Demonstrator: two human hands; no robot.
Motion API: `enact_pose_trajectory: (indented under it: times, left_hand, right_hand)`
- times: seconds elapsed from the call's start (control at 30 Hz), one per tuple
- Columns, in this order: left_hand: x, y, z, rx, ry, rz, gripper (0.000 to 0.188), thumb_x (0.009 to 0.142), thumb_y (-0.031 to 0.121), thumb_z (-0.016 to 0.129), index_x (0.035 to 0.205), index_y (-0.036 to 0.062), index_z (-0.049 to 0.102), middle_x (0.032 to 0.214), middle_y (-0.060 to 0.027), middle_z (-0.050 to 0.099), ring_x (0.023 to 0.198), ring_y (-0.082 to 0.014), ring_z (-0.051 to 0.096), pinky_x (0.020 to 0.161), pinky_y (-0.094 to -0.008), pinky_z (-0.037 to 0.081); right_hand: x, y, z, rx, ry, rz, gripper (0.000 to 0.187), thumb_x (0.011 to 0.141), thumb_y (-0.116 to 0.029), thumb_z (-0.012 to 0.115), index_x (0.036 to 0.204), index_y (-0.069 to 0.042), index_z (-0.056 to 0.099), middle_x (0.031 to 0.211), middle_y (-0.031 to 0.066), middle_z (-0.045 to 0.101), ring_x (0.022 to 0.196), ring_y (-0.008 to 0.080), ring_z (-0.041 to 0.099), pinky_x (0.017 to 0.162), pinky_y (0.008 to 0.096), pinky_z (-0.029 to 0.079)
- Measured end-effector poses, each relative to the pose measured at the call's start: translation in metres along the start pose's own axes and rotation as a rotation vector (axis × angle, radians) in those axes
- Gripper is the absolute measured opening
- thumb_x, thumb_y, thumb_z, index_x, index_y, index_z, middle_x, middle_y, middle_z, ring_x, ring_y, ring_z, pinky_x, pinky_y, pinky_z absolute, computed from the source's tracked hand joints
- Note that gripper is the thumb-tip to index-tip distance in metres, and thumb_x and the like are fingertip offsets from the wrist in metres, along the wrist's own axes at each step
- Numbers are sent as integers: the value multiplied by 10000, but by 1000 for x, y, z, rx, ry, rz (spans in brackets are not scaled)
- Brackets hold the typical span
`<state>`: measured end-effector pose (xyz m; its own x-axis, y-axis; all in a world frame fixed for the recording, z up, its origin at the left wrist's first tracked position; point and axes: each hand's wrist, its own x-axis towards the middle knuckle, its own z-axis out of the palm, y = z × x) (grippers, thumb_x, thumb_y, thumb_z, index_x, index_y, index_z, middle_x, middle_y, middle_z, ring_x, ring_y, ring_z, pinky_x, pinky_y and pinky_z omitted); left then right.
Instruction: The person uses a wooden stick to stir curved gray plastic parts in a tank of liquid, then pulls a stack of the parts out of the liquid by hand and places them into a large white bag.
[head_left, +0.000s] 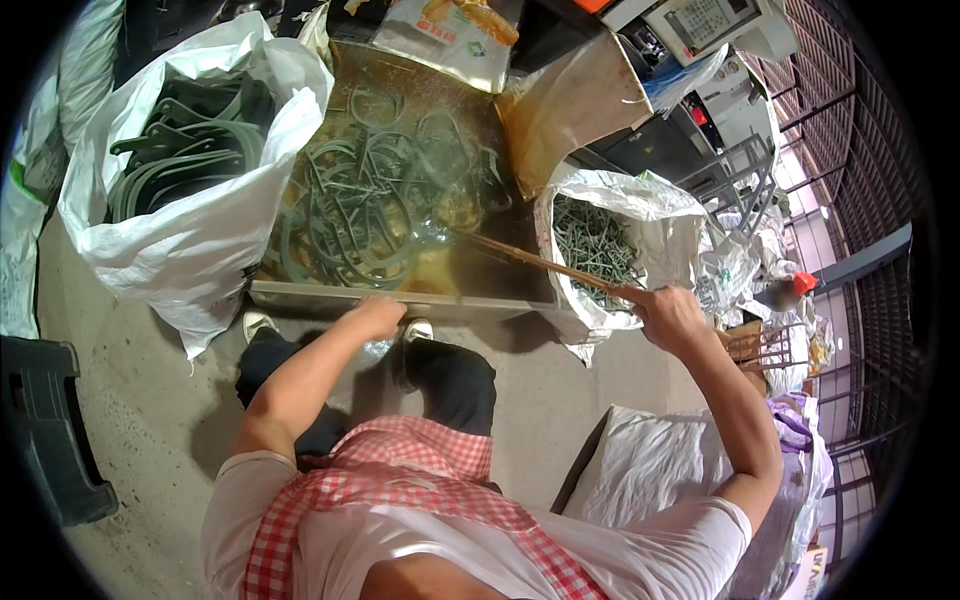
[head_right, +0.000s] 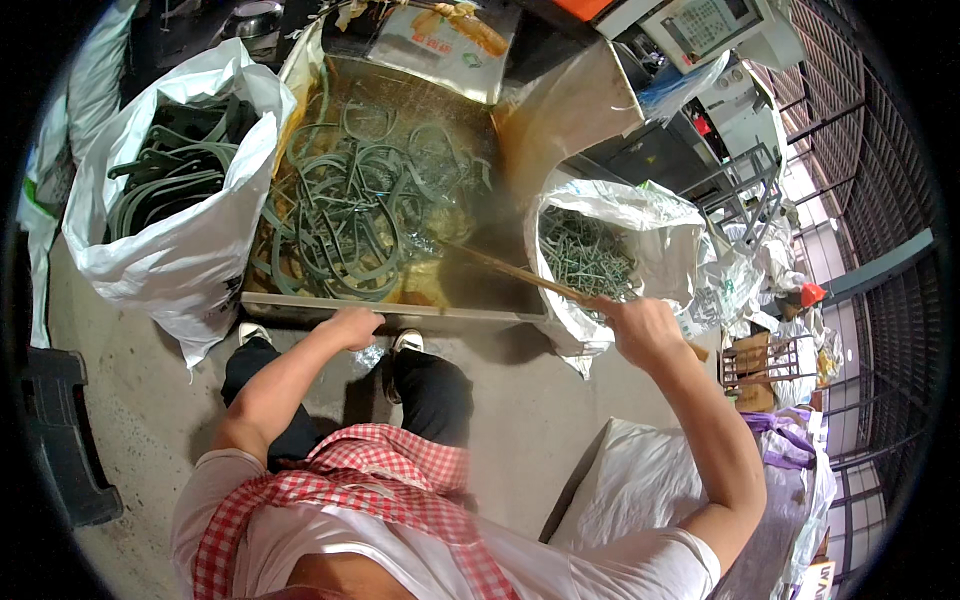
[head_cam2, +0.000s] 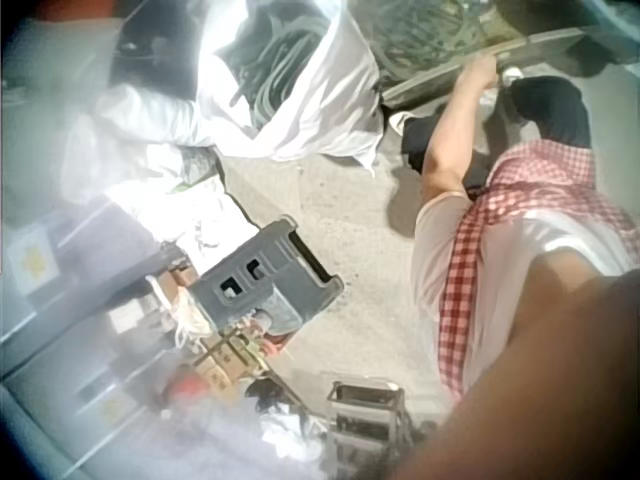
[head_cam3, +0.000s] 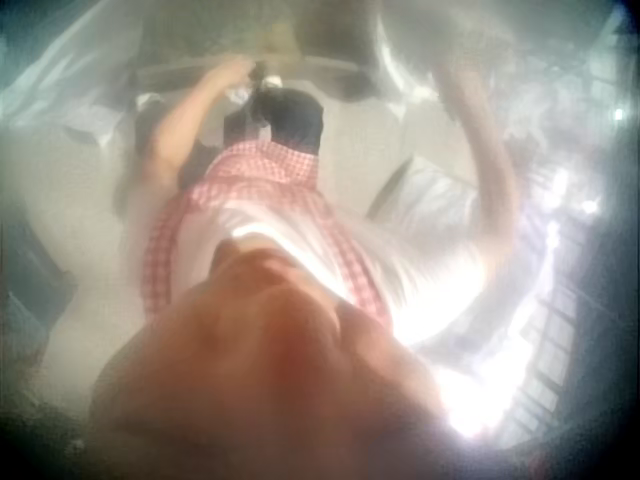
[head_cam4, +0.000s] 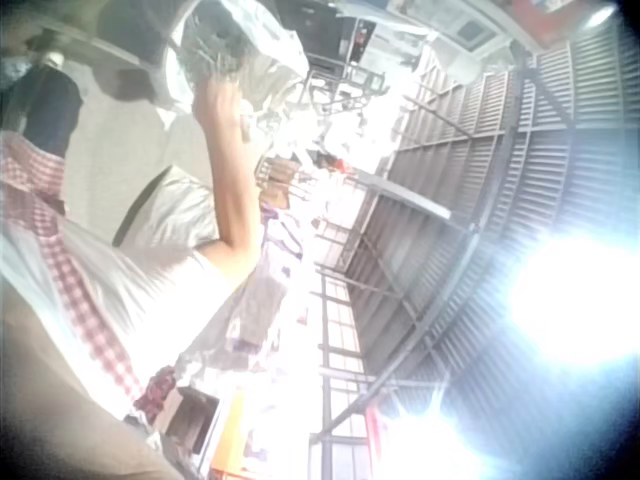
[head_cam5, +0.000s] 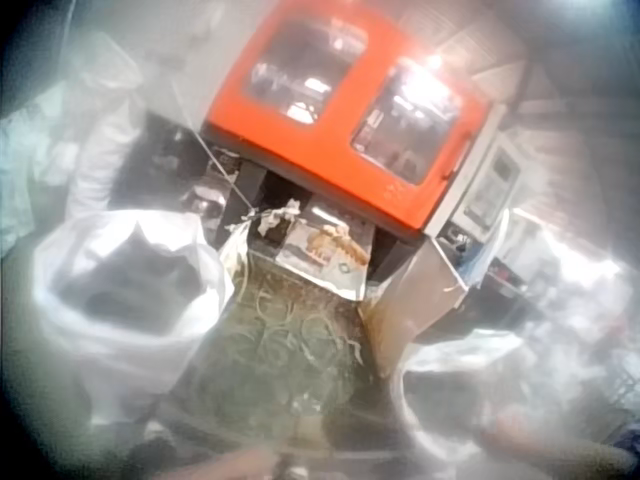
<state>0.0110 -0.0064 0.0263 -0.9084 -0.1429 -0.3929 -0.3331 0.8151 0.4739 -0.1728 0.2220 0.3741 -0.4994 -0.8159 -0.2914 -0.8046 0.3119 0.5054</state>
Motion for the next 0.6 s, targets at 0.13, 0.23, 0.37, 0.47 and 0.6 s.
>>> enact_pose_trajectory:
  times: [0.13,0.23,0.37,0.47,0.6]
  left_hand:
    - [1,8,-2,17,1,39,422,794,179,589,1203,93,532,1088,-157,601,1034,-331,555,857,-441,450]
    - [2,3,5,14,9,29,421,784,176,586,1194,88,540,1083,-157,604,1030,-329,557,853,-441,452]
    - [-2,0,10,12,-28,6,458,769,166,582,1216,86,527,1101,-157,600,1038,-323,556,852,-437,454]
    - [-1,-1,15,-3,-6,-12,474,757,163,575,1222,90,522,1098,-156,602,1038,-319,557,851,-436,453]
    - [1,-2,15,17,-6,3,478,759,171,573,1228,95,518,1107,-153,600,1039,-317,556,854,-439,451]
  right_hand:
    - [-40,-12,-16,-20,4,44,343,834,-182,572,1154,-304,580,639,129,590,609,300,599,565,417,466]
    - [-65,-19,-52,-69,32,128,296,829,-181,578,1101,-290,622,666,109,603,616,283,595,580,401,465]
    - [-130,-13,-101,24,225,415,234,768,-142,636,980,-226,692,706,94,621,647,271,607,608,374,454]
    - [-150,-14,-109,134,301,488,285,734,-87,657,989,-209,693,703,115,620,648,270,602,604,369,446]
    - [-121,-12,-94,2,307,488,280,775,-114,617,1027,-223,673,710,124,621,669,294,605,624,394,456]
